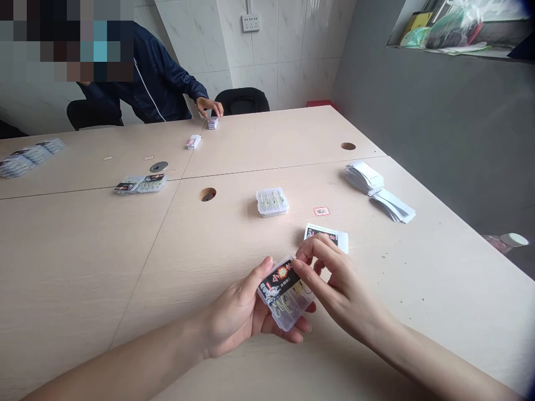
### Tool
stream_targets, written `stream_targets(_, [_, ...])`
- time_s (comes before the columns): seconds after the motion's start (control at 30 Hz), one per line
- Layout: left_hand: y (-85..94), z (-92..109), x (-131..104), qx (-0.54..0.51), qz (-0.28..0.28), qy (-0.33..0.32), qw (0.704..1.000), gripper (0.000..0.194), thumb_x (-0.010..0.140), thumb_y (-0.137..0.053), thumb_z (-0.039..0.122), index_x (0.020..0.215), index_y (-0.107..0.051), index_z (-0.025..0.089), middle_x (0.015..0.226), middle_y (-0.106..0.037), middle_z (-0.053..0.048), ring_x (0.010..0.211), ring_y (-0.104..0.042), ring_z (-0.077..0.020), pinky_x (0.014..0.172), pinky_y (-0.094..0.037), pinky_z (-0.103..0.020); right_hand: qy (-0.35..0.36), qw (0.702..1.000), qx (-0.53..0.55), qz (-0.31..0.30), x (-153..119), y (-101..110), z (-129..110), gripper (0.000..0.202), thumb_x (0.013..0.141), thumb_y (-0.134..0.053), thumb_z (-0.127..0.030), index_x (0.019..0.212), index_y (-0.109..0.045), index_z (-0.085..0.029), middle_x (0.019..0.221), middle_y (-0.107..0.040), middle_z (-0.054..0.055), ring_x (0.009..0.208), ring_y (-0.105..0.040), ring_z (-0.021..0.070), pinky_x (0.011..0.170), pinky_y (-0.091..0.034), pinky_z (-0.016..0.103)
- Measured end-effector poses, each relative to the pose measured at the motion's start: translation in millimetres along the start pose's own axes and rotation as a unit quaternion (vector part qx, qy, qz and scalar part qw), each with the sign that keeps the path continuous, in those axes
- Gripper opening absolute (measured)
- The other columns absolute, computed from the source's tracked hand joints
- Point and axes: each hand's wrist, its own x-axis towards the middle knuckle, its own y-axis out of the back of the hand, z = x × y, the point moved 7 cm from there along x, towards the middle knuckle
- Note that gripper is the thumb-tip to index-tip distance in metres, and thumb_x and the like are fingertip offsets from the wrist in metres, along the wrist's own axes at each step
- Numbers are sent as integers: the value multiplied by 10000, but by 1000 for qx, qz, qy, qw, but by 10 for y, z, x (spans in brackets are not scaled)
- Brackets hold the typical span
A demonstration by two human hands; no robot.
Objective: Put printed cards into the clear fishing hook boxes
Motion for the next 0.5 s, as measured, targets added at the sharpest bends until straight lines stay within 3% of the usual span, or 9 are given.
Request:
stream_targets(0.23, [-5,-6,-7,3,1,3,1000,595,954,-264,558,1192,-612,139,1078,-686,-181,831,-678,-237,774,-507,-393,-35,998,33,-32,-8,-77,69,220,961,-432,-371,835,-507,-208,799,-564,11,559,-548,98,402,-469,190])
stream_targets(0.5, [-27,9,-3,-1,-2,-2,1000,575,961,-275,534,1174,-630,136,1054,-699,-182,795,-684,-227,761,-519,-392,-39,998,41,-20,17,-64,92,225,937,-475,-376,801,-518,-203,789,-591,22,634,-593,129,403,-476,191])
